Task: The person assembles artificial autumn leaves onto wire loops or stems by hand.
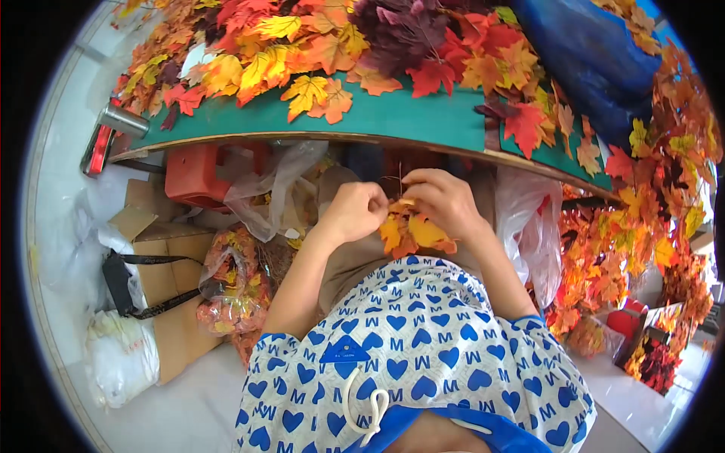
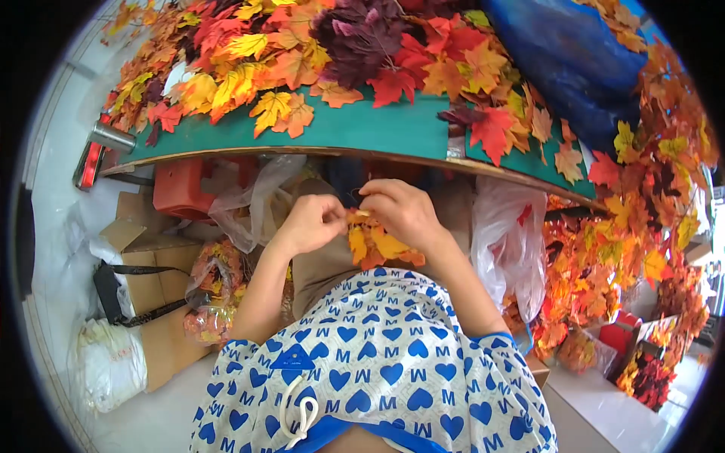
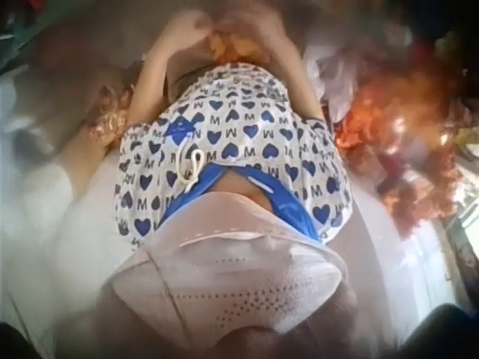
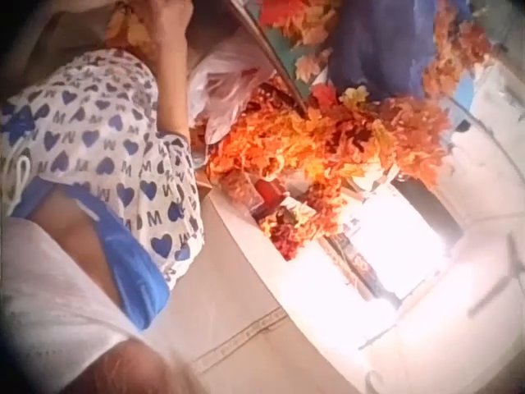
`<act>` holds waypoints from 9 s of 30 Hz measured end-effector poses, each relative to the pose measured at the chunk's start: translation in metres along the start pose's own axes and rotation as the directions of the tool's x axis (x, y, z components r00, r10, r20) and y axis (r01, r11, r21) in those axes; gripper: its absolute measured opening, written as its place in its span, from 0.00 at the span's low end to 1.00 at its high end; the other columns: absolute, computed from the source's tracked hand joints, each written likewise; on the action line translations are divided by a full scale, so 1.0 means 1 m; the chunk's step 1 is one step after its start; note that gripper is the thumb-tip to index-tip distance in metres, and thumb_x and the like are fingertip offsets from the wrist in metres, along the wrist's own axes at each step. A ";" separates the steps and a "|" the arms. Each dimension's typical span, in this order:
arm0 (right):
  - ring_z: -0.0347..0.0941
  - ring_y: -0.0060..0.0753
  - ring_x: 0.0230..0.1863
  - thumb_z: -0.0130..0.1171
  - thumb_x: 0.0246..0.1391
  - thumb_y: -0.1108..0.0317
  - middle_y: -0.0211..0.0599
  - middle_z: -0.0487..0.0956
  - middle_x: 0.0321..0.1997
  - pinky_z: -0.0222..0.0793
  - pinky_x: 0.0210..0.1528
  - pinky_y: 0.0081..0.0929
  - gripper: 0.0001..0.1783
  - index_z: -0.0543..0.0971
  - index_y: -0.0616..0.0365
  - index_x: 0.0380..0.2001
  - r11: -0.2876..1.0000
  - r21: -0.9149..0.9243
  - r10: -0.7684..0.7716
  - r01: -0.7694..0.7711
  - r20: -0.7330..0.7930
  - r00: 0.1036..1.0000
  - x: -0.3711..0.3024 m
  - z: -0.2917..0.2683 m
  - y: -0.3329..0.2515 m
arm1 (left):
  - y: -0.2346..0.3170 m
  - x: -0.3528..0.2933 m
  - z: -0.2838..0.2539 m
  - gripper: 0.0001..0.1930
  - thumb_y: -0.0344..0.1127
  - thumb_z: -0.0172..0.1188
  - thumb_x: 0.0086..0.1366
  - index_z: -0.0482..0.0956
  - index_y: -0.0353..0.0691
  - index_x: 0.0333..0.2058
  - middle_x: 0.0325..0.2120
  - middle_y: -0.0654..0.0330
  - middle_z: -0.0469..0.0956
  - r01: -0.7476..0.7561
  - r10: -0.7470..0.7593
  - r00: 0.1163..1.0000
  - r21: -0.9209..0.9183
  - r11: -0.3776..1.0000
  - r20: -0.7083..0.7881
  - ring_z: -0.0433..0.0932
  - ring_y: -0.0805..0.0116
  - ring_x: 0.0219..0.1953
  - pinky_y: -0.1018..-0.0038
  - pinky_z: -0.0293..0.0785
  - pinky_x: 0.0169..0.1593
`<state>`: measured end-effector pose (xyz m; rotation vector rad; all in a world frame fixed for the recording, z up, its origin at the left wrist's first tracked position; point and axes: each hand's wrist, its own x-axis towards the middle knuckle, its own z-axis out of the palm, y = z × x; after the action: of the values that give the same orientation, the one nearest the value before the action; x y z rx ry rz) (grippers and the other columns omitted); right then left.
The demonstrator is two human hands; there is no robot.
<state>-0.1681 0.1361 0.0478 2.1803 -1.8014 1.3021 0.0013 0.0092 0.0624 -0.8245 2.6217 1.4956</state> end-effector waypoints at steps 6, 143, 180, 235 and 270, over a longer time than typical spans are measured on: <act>0.73 0.44 0.42 0.55 0.35 0.69 0.40 0.75 0.36 0.71 0.48 0.36 0.12 0.75 0.60 0.29 0.955 -0.140 -0.251 0.260 0.082 0.965 -0.006 0.013 -0.012 | -0.066 -0.004 0.018 0.10 0.26 0.60 0.54 0.75 0.28 0.35 0.30 0.56 0.79 0.457 0.001 0.847 -0.731 0.507 0.531 0.79 0.67 0.34 0.76 0.74 0.39; 0.76 0.31 0.30 0.60 0.49 0.70 0.38 0.79 0.30 0.70 0.35 0.26 0.08 0.78 0.62 0.33 0.752 0.214 0.555 -0.623 0.305 0.774 -0.026 0.006 -0.001 | -0.031 0.014 0.073 0.05 0.37 0.57 0.63 0.75 0.45 0.36 0.29 0.68 0.77 -0.124 -0.354 0.933 -0.980 -0.158 -0.062 0.76 0.76 0.29 0.82 0.70 0.32; 0.77 0.33 0.38 0.54 0.53 0.77 0.42 0.76 0.37 0.75 0.42 0.23 0.06 0.73 0.70 0.33 0.134 0.960 0.874 -0.247 0.002 0.485 0.022 0.030 -0.002 | -0.004 0.043 0.061 0.12 0.18 0.58 0.55 0.74 0.33 0.39 0.29 0.63 0.74 -0.471 -0.154 0.806 -0.778 0.416 -0.571 0.73 0.78 0.31 0.82 0.71 0.37; 0.77 0.27 0.37 0.60 0.48 0.78 0.37 0.79 0.37 0.75 0.39 0.21 0.08 0.77 0.63 0.34 -0.213 0.974 0.856 -0.082 0.227 0.465 -0.011 0.032 -0.025 | 0.030 0.010 0.065 0.13 0.15 0.58 0.52 0.73 0.31 0.37 0.32 0.59 0.76 -0.383 -0.125 0.896 -0.884 0.268 -0.427 0.75 0.76 0.29 0.81 0.74 0.36; 0.76 0.25 0.32 0.59 0.50 0.78 0.36 0.79 0.33 0.72 0.37 0.21 0.06 0.77 0.65 0.34 -0.109 0.971 0.829 -0.215 0.208 0.519 -0.032 0.040 -0.015 | 0.013 0.017 0.079 0.13 0.15 0.59 0.53 0.75 0.31 0.39 0.32 0.59 0.78 -0.446 -0.075 0.843 -0.769 0.457 -0.533 0.75 0.76 0.31 0.81 0.74 0.37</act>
<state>-0.1320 0.1465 0.0095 0.4272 -1.8001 3.6373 -0.0387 0.0703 0.0255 -1.0563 2.0330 3.2298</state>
